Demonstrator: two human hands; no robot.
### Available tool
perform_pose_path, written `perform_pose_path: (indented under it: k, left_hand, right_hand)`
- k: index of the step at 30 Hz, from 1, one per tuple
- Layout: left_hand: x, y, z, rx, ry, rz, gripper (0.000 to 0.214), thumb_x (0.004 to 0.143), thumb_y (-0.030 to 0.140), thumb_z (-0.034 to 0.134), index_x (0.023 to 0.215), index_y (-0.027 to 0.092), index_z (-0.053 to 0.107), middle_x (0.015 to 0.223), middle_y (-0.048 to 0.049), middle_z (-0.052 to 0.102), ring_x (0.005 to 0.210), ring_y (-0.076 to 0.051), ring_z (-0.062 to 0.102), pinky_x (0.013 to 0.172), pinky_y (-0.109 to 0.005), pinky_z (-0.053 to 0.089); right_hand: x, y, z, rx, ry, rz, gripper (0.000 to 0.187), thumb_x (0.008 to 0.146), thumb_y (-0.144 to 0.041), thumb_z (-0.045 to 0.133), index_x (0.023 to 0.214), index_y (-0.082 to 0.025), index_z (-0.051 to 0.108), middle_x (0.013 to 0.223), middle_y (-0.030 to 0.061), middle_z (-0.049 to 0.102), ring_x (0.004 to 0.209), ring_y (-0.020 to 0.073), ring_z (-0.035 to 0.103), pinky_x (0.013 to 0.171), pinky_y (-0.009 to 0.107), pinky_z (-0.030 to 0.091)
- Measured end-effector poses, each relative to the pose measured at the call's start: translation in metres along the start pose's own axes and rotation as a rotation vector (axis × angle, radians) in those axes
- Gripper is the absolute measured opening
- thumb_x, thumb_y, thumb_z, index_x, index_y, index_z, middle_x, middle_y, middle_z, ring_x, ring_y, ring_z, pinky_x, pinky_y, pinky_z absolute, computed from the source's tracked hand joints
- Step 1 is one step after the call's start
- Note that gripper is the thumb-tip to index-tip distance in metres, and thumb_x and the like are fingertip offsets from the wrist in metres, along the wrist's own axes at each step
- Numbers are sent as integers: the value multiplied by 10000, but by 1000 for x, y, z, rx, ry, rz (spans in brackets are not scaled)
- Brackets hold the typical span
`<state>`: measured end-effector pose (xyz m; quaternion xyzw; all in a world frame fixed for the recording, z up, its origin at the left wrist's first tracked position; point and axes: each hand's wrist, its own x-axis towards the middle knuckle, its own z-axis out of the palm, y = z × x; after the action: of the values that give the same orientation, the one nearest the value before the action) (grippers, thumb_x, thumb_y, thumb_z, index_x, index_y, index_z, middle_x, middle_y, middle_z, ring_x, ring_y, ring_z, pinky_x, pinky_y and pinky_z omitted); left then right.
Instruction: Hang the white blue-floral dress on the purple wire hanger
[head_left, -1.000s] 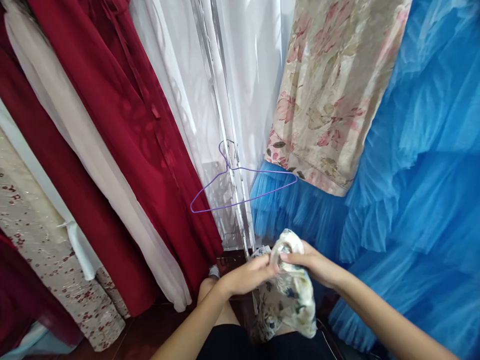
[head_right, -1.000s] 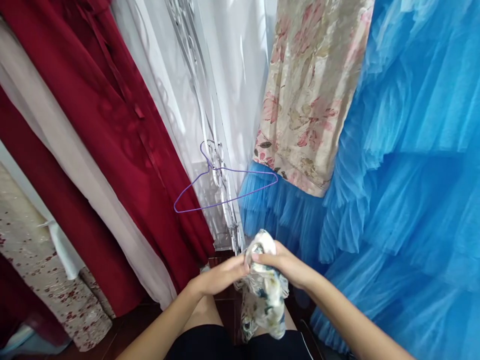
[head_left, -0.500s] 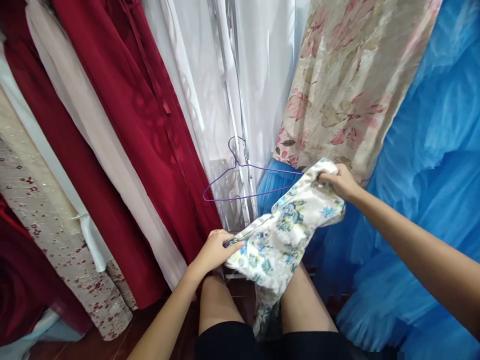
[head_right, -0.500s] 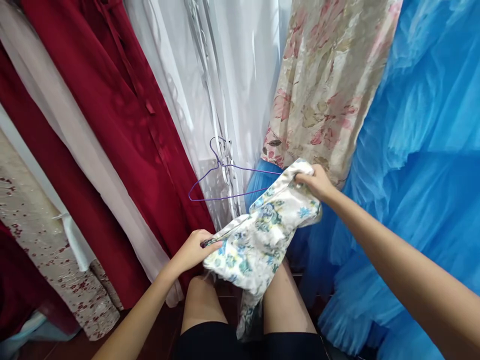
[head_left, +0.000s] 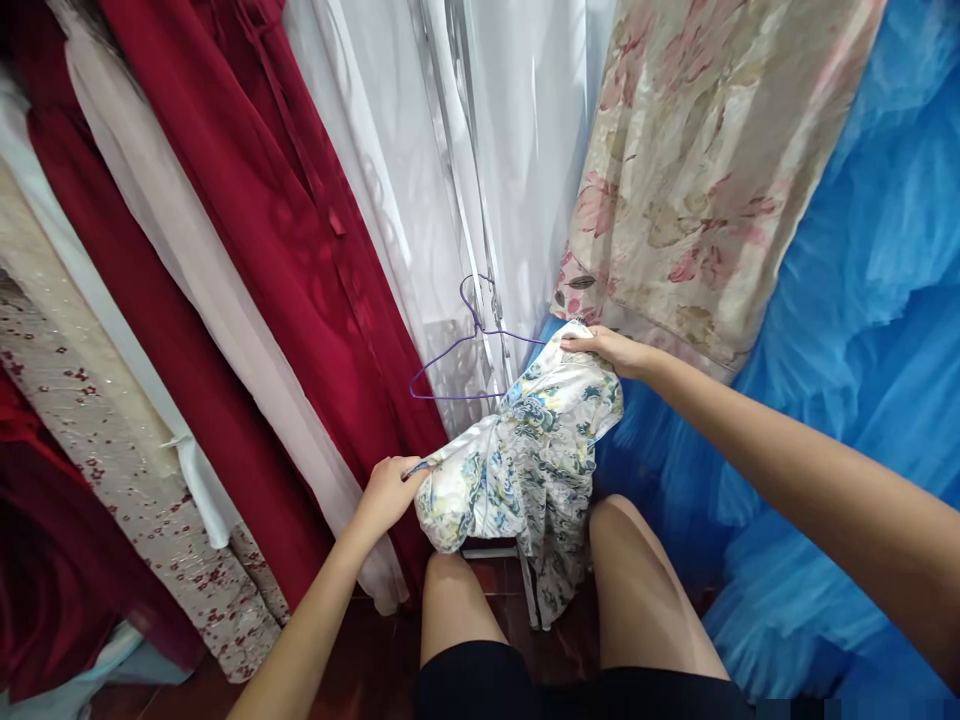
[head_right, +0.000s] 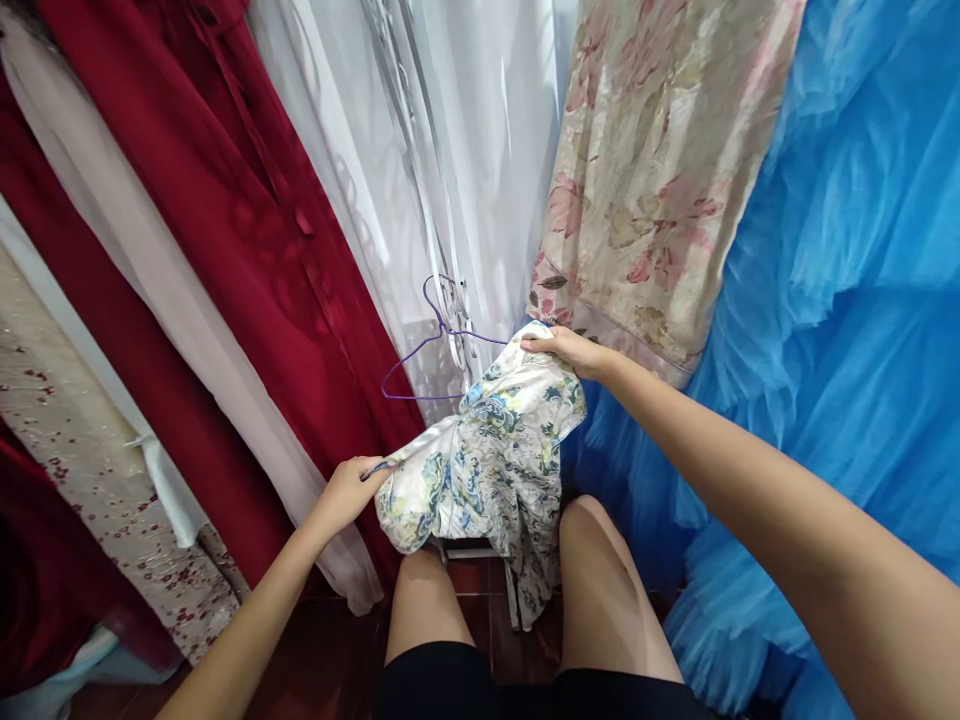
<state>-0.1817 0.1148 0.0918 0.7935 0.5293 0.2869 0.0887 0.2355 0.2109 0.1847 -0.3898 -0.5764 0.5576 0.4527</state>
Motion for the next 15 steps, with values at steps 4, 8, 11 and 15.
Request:
perform_pose_path:
  k: [4,8,11,15]
  left_hand:
    - [24,-27,-9,120,86,-15,261,940,316,455,762,215,618,755,-13,654,775,-211,598,743,-296,419]
    - [62,-31,-24,51,296,-13,259,939,260,407,981,223,660,949,-64,703,915,-250,624,854,-339,448]
    - [88,-25,-34,18,444,5,295,936,228,372,1048,210,644,1052,-91,698,1018,-263,611,956,-377,432]
    - [121,-12,-40,-256,501,-61,266,916,264,437,1128,198,583,1142,-94,684,1058,-234,617,947,-354,455]
  right_hand:
    - [-7,3,4,105,31,-19,266,659,-301,876,822,-151,729,757,75,773,656,203,719,635,274,588]
    - [-10,0,5,76,-1,-17,309,658,-341,874,852,-147,732,822,93,778,720,222,726,668,294,595]
    - [-12,-2,0,-22,-18,1,354,653,-377,870,884,-146,734,879,96,780,752,232,723,667,303,591]
    - [-8,-2,-3,-23,-23,56,336,637,-378,860,840,-150,719,836,85,769,705,224,708,633,298,562]
